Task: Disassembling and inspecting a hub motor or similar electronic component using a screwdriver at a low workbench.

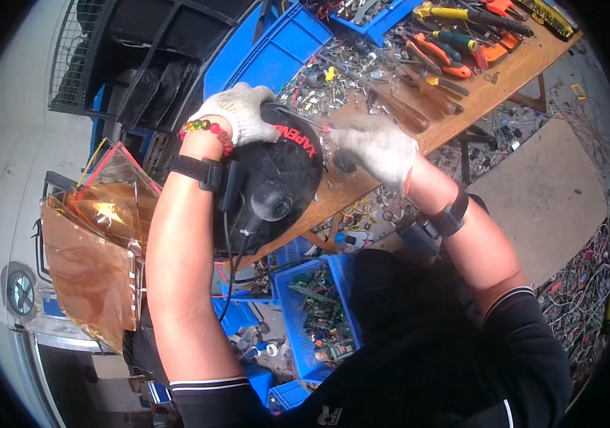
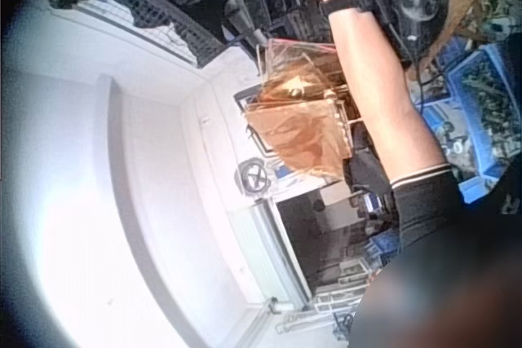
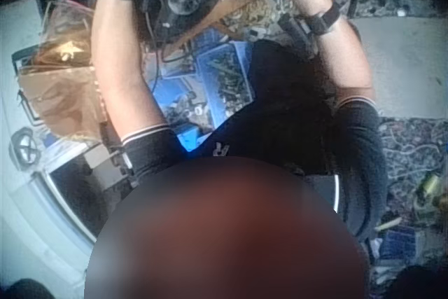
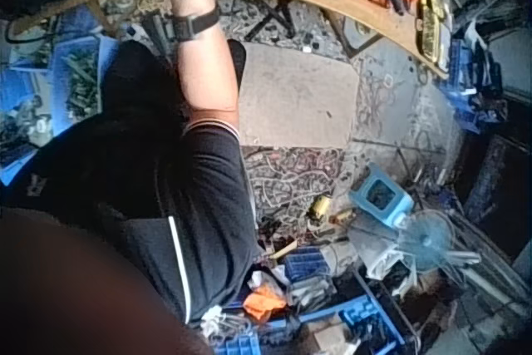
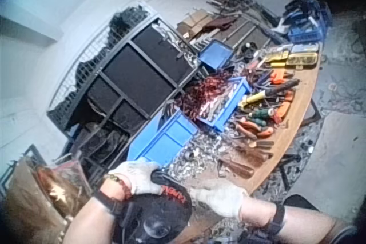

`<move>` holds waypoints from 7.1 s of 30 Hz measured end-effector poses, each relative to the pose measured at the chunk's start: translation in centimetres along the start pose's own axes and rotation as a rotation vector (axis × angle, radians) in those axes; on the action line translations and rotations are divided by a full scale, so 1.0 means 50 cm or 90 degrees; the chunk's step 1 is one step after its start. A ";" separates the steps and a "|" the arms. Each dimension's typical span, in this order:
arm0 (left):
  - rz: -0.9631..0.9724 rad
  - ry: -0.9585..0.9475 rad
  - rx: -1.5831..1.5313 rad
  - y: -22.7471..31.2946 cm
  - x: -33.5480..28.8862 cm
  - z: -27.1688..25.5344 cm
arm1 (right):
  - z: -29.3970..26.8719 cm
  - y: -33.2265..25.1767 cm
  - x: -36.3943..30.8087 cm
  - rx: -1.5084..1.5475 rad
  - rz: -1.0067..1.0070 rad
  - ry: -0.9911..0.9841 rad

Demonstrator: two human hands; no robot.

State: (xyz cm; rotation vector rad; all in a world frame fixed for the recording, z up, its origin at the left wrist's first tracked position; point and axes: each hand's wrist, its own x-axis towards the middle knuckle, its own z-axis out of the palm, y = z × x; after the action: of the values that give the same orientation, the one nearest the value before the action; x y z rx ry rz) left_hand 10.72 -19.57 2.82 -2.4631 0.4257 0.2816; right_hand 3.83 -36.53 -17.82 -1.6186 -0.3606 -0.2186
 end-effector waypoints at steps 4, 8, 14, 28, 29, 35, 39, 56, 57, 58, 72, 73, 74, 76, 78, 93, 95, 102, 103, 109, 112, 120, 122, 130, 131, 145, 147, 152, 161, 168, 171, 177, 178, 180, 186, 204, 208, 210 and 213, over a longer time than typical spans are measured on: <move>-0.009 0.011 0.016 -0.002 -0.006 0.007 | -0.055 -0.061 0.034 0.051 0.117 -0.207; 0.002 0.013 0.013 -0.006 0.002 0.017 | -0.091 -0.104 0.066 -0.001 0.153 -0.284; 0.021 -0.020 0.075 0.020 0.001 0.019 | -0.047 -0.134 0.092 -0.457 0.035 -0.256; 0.056 -0.042 0.056 0.041 -0.005 0.031 | -0.006 -0.067 -0.025 -0.040 0.167 -0.208; 0.057 -0.045 0.059 0.039 -0.006 0.033 | -0.001 -0.075 -0.030 0.138 0.333 -0.195; 0.052 -0.032 0.056 0.038 0.001 0.036 | 0.039 -0.094 -0.036 -0.365 0.053 -0.075; 0.058 -0.041 0.062 0.040 0.007 0.039 | 0.058 -0.110 -0.067 -0.454 0.015 0.007; 0.046 -0.082 0.061 0.028 0.019 0.022 | 0.074 -0.025 -0.097 -0.190 -0.040 0.210; 0.057 -0.059 0.056 0.021 0.017 0.029 | 0.077 -0.015 -0.093 -0.188 -0.042 0.211; 0.072 -0.037 0.050 0.020 0.018 0.034 | 0.078 -0.005 -0.086 -0.192 -0.167 0.299; 0.081 -0.040 0.027 0.022 0.024 0.035 | 0.085 0.000 -0.075 -0.232 -0.328 0.403; 0.074 -0.047 0.037 0.025 0.025 0.035 | 0.086 -0.011 -0.073 -0.219 -0.332 0.419; 0.067 -0.054 0.046 0.025 0.025 0.033 | 0.088 -0.018 -0.072 -0.206 -0.336 0.435; 0.061 -0.073 0.030 0.022 0.026 0.026 | 0.082 -0.010 -0.080 -0.222 -0.274 0.343; 0.057 -0.091 0.014 0.023 0.023 0.026 | 0.080 -0.009 -0.082 -0.239 -0.211 0.252; 0.070 -0.058 0.045 0.029 0.023 0.025 | 0.075 -0.020 -0.062 -0.274 -0.372 0.428; 0.039 -0.086 0.041 0.028 0.024 0.026 | 0.068 -0.046 -0.077 -0.279 -0.324 0.373; 0.067 -0.062 0.036 0.019 0.034 0.034 | 0.075 -0.029 -0.057 -0.255 -0.389 0.425; 0.058 -0.072 0.035 0.021 0.032 0.033 | 0.074 -0.036 -0.058 -0.264 -0.386 0.422; 0.077 -0.023 -0.015 0.003 0.030 0.048 | 0.068 -0.037 -0.068 -0.230 -0.235 0.251; 0.083 -0.016 -0.002 0.003 0.029 0.050 | 0.067 -0.045 -0.060 -0.305 -0.352 0.391; 0.077 -0.035 -0.014 0.007 0.030 0.044 | 0.066 -0.026 -0.065 -0.149 -0.260 0.273; 0.095 0.000 -0.001 0.010 0.024 0.046 | 0.067 -0.032 -0.059 -0.271 -0.342 0.386; 0.059 -0.082 0.037 0.017 0.027 0.029 | 0.069 -0.042 -0.073 -0.139 -0.183 0.301; 0.064 -0.072 0.040 0.019 0.028 0.031 | 0.067 -0.033 -0.067 -0.195 -0.270 0.366; 0.052 -0.074 0.035 0.024 0.029 0.031 | 0.076 -0.026 -0.070 -0.244 -0.302 0.398; 0.043 -0.080 0.035 0.020 0.025 0.027 | 0.078 -0.030 -0.073 -0.250 -0.282 0.385; 0.057 -0.076 0.025 0.015 0.035 0.035 | 0.068 -0.012 -0.065 -0.264 -0.317 0.394; 0.048 -0.073 0.047 0.022 0.021 0.027 | 0.064 -0.042 -0.071 -0.272 -0.229 0.326; 0.082 -0.044 0.017 0.011 0.029 0.042 | 0.074 -0.041 -0.082 -0.280 -0.274 0.336; 0.088 -0.050 0.001 0.013 0.024 0.033 | 0.076 -0.022 -0.089 -0.211 -0.111 0.240; 0.097 -0.025 0.031 0.008 0.034 0.051 | 0.089 -0.009 -0.081 -0.223 -0.342 0.403; 0.097 -0.025 0.031 0.010 0.034 0.049 | 0.088 -0.010 -0.082 -0.223 -0.342 0.404; 0.092 -0.037 0.040 0.014 0.034 0.045 | 0.085 -0.013 -0.084 -0.234 -0.310 0.396; 0.082 -0.020 -0.008 -0.007 0.021 0.049 | 0.075 -0.008 -0.085 -0.229 -0.028 0.278; 0.046 -0.014 0.017 -0.004 -0.009 0.047 | 0.097 -0.045 -0.081 0.025 -0.130 0.324; -0.045 0.088 -0.088 -0.055 -0.090 0.012 | 0.117 -0.085 -0.043 -0.011 -0.265 0.360; -0.058 0.135 -0.110 -0.082 -0.115 0.032 | 0.116 -0.116 -0.025 -0.025 -0.295 0.350; -0.100 0.345 -0.232 -0.090 -0.149 0.076 | 0.100 -0.176 0.013 -0.056 -0.414 0.335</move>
State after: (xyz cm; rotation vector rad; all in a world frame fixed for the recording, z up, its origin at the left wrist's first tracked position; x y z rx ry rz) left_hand 5.09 -12.11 4.49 -2.9010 0.4262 -0.4214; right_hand 0.88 -31.07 -9.79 -1.4168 -0.4588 -1.1416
